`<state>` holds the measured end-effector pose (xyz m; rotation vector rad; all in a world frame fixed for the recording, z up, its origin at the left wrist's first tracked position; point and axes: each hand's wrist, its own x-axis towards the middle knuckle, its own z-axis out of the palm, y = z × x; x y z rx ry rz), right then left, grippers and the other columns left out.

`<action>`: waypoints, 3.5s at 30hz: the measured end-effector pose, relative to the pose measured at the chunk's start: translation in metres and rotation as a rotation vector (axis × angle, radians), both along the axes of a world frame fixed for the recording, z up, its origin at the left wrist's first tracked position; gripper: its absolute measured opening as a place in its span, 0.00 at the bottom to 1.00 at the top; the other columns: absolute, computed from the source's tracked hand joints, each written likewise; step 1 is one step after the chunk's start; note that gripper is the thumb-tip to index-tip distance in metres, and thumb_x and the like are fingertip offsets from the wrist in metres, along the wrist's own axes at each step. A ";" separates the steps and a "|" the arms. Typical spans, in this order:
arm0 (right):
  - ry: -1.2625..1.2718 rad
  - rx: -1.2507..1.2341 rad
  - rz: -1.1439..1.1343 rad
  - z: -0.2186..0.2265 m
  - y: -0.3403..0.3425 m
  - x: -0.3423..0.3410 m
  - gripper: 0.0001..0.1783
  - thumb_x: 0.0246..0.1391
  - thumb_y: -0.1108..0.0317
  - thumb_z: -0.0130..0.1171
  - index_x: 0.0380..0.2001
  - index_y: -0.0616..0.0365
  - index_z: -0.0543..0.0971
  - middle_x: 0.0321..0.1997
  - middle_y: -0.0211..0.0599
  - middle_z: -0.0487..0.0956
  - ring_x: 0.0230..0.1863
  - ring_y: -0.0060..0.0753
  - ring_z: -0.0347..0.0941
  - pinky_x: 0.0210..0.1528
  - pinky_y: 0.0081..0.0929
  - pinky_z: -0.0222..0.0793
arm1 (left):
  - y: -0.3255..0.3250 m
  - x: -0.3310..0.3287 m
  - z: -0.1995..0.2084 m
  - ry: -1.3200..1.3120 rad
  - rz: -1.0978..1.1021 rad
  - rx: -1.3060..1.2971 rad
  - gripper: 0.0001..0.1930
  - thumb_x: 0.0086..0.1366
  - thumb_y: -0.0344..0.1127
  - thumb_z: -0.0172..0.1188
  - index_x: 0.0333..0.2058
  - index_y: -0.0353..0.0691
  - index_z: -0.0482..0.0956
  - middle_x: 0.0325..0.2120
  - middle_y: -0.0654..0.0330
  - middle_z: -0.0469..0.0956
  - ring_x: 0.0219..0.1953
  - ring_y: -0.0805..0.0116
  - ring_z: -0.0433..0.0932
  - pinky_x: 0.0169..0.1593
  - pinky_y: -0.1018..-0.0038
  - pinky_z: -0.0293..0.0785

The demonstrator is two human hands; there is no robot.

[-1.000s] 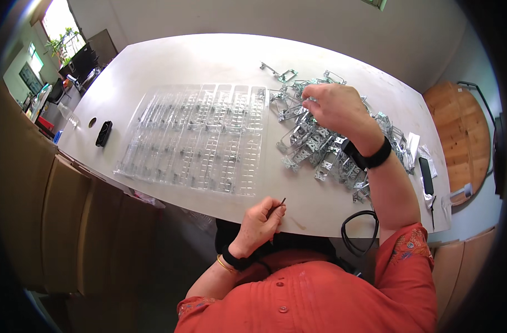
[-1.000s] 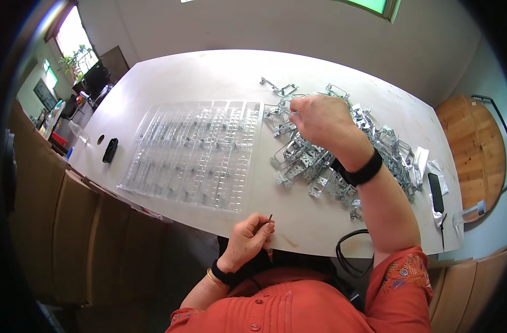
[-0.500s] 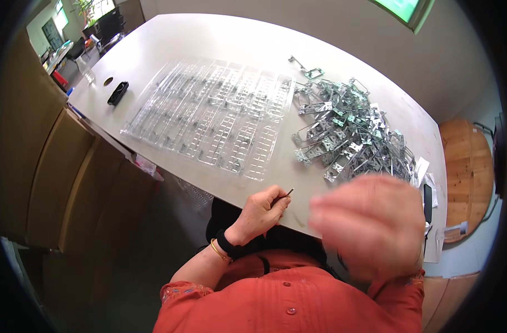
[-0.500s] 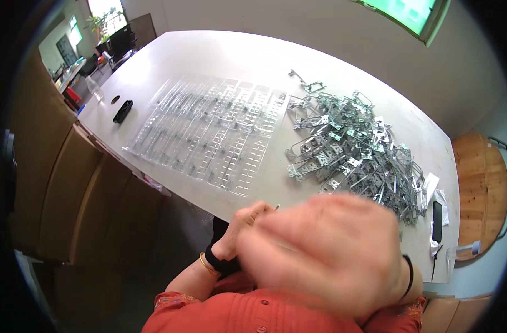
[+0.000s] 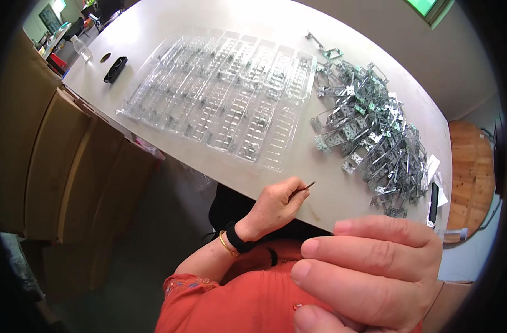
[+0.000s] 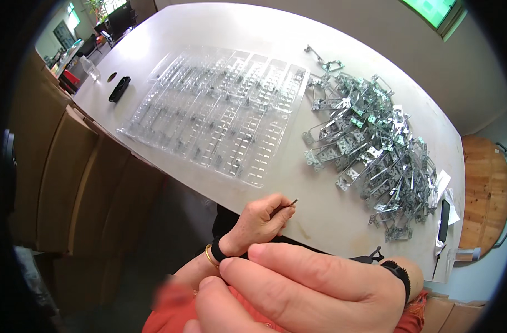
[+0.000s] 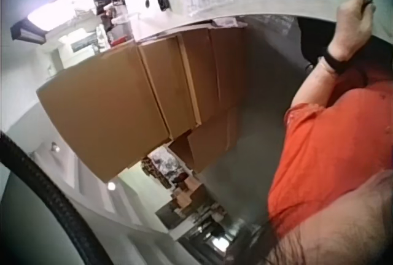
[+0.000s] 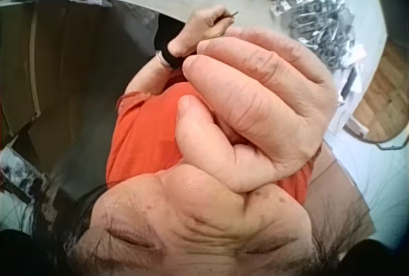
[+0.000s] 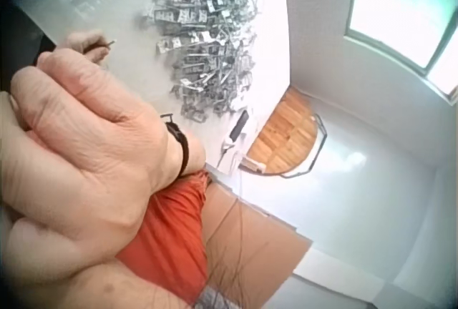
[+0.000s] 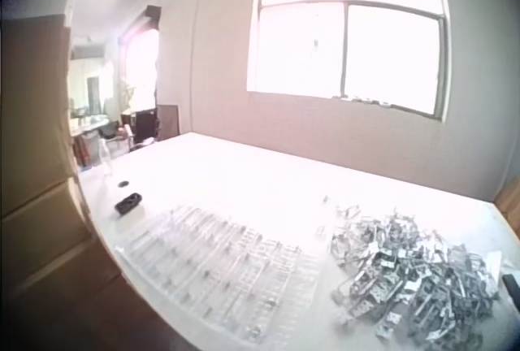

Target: The person assembles small metal hardware components by hand. They pick up metal brackets and pins from a pile on a white table, insert the pins into the brackets, and place the assembled units into a clear plastic organizer tray. The person repeats this process for several units.

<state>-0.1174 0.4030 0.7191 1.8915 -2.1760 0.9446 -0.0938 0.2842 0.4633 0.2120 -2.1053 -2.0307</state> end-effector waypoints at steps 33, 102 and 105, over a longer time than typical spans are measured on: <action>-0.181 0.213 -0.308 -0.048 0.029 -0.030 0.11 0.53 0.79 0.71 0.39 0.67 0.82 0.33 0.43 0.84 0.31 0.37 0.82 0.37 0.29 0.77 | 0.002 0.006 0.000 0.227 0.072 -0.046 0.05 0.75 0.29 0.61 0.41 0.33 0.79 0.28 0.49 0.79 0.29 0.55 0.79 0.36 0.65 0.76; -1.682 0.212 -0.737 -0.210 0.133 -0.085 0.05 0.74 0.71 0.58 0.39 0.59 0.77 0.36 0.48 0.86 0.28 0.30 0.82 0.29 0.25 0.80 | -0.188 0.048 -0.006 0.260 0.938 -0.916 0.13 0.66 0.31 0.69 0.48 0.35 0.85 0.53 0.48 0.80 0.38 0.55 0.84 0.41 0.66 0.83; -1.645 0.231 -0.764 -0.209 0.133 -0.085 0.06 0.74 0.71 0.57 0.39 0.60 0.77 0.36 0.48 0.86 0.28 0.29 0.82 0.29 0.24 0.80 | -0.187 0.049 -0.006 0.239 0.930 -0.824 0.12 0.67 0.30 0.69 0.47 0.34 0.85 0.54 0.46 0.79 0.38 0.56 0.84 0.40 0.67 0.83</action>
